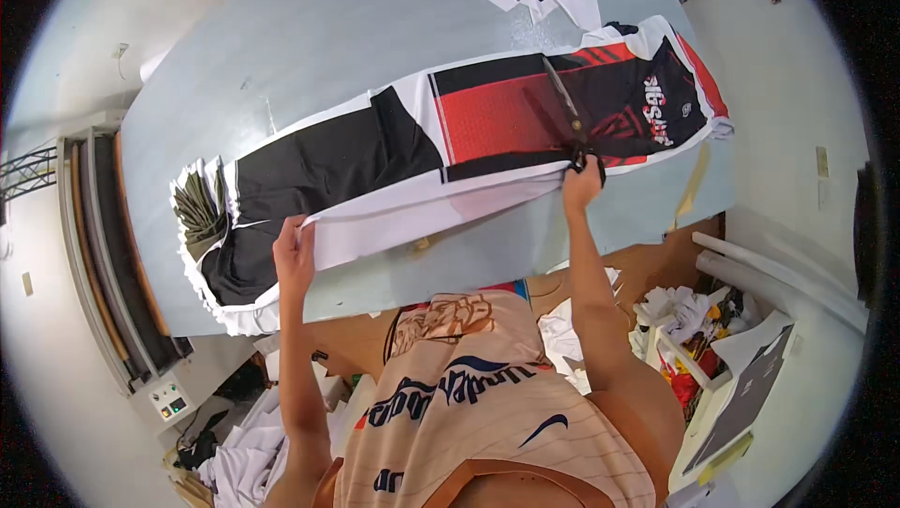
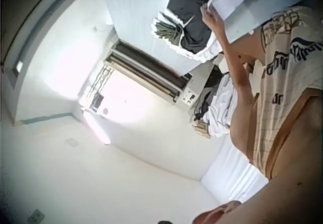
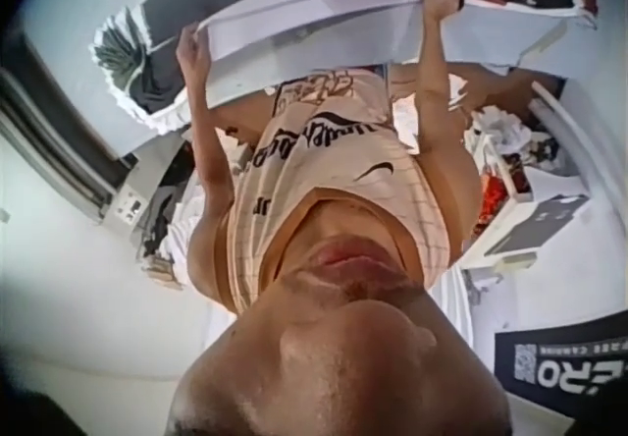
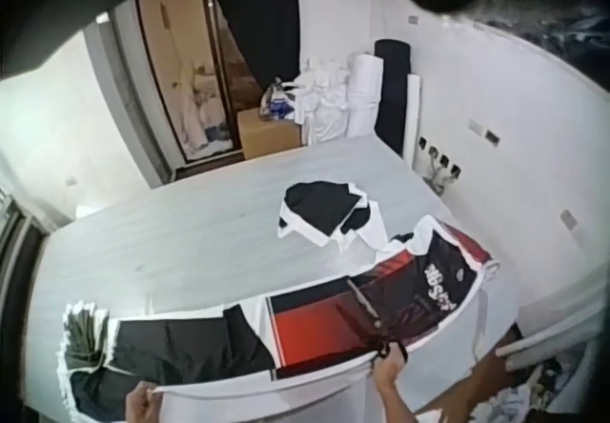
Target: Cutting pieces of fabric using scissors according to a paper template.
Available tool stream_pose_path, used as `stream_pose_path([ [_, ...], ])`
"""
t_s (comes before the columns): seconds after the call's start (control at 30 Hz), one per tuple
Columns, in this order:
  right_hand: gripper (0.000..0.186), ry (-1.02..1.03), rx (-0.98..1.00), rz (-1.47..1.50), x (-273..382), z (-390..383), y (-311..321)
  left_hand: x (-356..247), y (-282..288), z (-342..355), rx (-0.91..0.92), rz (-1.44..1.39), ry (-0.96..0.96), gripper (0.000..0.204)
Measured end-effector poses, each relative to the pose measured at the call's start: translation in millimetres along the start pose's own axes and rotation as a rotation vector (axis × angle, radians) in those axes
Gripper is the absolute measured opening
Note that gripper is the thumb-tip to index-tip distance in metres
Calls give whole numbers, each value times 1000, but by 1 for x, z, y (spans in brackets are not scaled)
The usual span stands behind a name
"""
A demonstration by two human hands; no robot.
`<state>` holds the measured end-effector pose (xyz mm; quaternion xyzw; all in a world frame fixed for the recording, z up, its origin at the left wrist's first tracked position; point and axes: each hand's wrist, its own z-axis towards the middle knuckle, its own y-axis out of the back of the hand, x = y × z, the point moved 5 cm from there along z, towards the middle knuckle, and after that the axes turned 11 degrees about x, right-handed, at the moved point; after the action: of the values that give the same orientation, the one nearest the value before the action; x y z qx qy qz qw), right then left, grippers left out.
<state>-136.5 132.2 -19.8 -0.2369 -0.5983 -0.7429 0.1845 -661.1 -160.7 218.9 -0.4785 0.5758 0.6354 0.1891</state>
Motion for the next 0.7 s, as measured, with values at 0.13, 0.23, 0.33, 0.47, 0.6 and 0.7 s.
stream_pose_path([
  [0.13,37,-43,13,-77,4,87,4,11,25,46,32,271,20,14],
  [0.23,32,156,-168,-96,30,211,32,-3,55,124,-19,543,-66,15],
  [0.33,29,156,-333,-110,95,332,78,-45,111,183,-264,611,-9,21],
  [0.47,37,79,-497,-55,157,428,149,-111,183,177,-610,668,-194,23],
  [0.6,40,174,-724,-36,110,453,238,-104,171,135,-599,626,-173,27],
  [0.7,35,298,-668,66,57,420,260,-41,133,61,-454,756,-299,22],
])
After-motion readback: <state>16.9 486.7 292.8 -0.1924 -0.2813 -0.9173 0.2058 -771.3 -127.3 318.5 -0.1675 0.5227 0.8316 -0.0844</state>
